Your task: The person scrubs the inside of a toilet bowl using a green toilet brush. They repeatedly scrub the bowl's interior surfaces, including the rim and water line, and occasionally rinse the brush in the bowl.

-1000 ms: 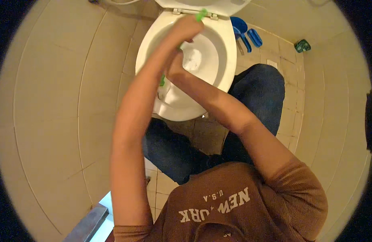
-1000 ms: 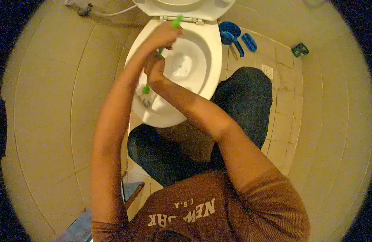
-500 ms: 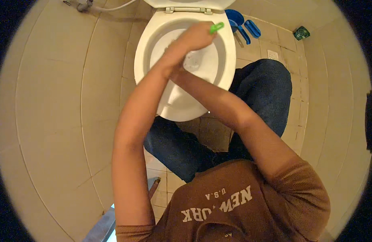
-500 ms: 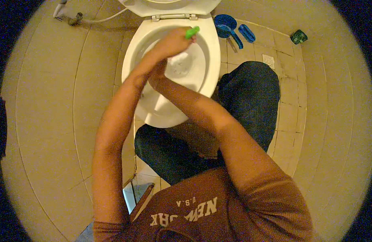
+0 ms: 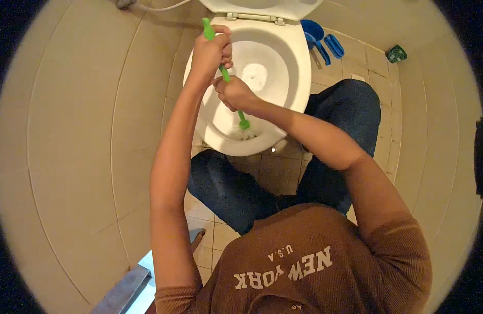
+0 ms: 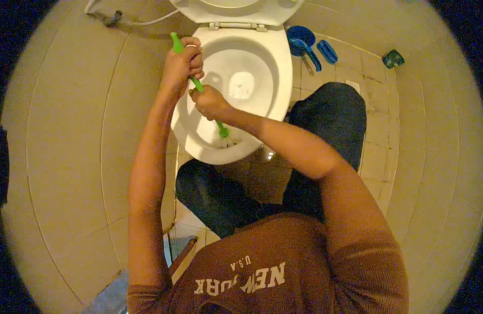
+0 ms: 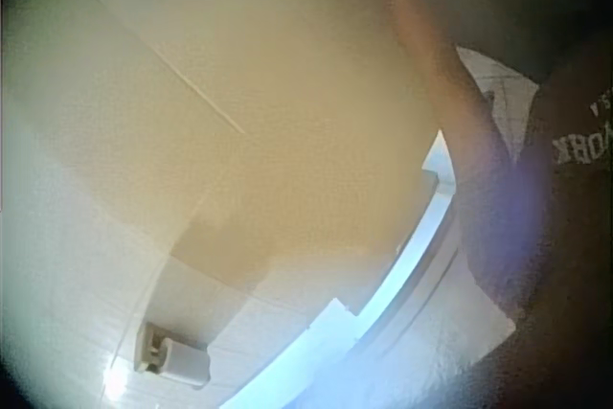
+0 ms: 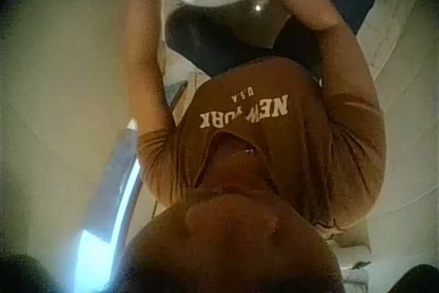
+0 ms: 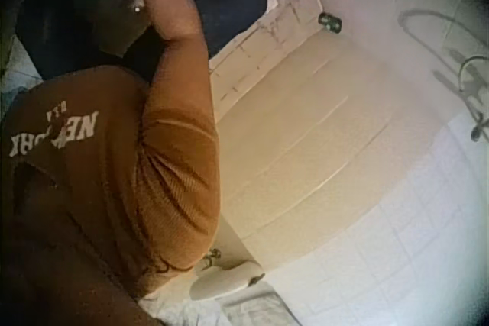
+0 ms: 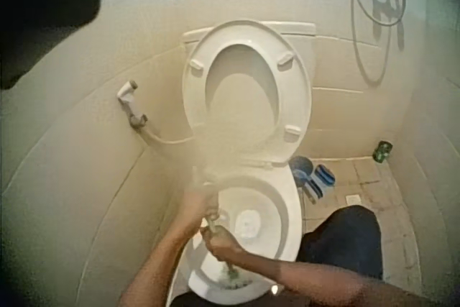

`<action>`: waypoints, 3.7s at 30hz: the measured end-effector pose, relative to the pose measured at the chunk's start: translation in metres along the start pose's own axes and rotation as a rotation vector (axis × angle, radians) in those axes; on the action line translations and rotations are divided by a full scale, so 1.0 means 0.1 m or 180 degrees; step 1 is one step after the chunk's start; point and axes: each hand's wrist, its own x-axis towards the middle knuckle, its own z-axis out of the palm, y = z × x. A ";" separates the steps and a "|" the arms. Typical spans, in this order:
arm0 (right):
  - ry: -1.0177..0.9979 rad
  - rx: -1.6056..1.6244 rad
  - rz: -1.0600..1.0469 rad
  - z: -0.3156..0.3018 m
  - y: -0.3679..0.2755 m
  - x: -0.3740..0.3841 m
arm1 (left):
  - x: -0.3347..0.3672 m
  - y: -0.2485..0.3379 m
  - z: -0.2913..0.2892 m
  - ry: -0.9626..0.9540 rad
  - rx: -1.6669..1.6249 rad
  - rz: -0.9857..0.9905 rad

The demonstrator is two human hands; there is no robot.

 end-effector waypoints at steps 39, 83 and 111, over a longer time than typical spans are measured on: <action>0.1019 -0.1657 -0.1000 -0.01 0.04 0.03 | -0.16 -0.35 -0.24 -0.0134 -0.0769 0.0825; 0.0171 -0.2278 -0.0493 -0.63 -0.07 0.45 | -0.98 -0.69 -0.62 0.1521 0.3124 0.1492; -0.0460 -0.3123 -0.1403 -1.06 0.32 0.06 | -1.17 -1.45 -0.24 0.2752 0.3175 0.1199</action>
